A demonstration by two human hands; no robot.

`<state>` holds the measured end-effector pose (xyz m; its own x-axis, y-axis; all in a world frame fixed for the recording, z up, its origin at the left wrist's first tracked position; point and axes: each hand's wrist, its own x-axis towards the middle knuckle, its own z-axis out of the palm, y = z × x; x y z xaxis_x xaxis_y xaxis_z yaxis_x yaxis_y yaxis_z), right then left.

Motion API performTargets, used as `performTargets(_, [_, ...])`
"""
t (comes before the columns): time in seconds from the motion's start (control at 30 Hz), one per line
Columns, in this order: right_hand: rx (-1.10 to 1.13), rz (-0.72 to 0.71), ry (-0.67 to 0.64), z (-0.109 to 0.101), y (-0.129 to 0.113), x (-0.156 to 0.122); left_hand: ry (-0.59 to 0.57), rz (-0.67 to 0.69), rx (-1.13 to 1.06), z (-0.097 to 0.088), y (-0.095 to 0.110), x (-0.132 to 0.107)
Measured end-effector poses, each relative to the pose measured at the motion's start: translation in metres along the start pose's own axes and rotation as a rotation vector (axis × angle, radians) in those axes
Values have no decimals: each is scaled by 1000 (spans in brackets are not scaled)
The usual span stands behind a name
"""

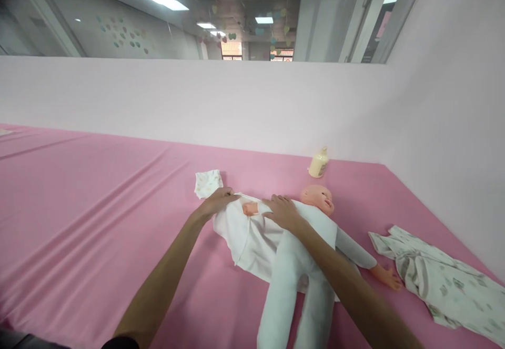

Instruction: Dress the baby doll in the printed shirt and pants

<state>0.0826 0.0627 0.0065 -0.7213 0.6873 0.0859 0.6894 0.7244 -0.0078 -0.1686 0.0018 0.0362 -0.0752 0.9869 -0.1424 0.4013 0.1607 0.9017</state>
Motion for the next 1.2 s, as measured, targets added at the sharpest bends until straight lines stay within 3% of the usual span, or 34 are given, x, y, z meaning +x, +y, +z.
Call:
performTargets(0.17, [-7, 76, -25, 0, -13, 6, -133, 197, -62, 39, 32, -21])
performTargets(0.3, [82, 79, -5, -10, -12, 12, -313, 317, -16, 60, 42, -30])
performTargets(0.43, [82, 124, 24, -17, 2, 10, -474, 191, 30, 46, 36, -32])
performTargets(0.57, [45, 236, 39, -15, 14, 5, -470, 66, 195, 34, 26, -35])
performTargets(0.67, [30, 309, 35, -12, 16, 5, -486, 99, 293, 42, 24, -44])
performTargets(0.87, [28, 396, 28, -12, 11, 6, -797, 26, 147, 63, 26, -70])
performTargets(0.93, [39, 407, 29, -12, 11, 5, -771, 39, 145, 64, 26, -72])
performTargets(1.03, [67, 442, 48, -13, 13, 6, -608, 72, 172, 65, 23, -68])
performTargets(1.1, [92, 480, 73, -14, 15, 6, -448, 125, 265, 68, 19, -61])
performTargets(1.2, [133, 545, 123, -15, 19, 7, -104, 173, 559, 73, 7, -46])
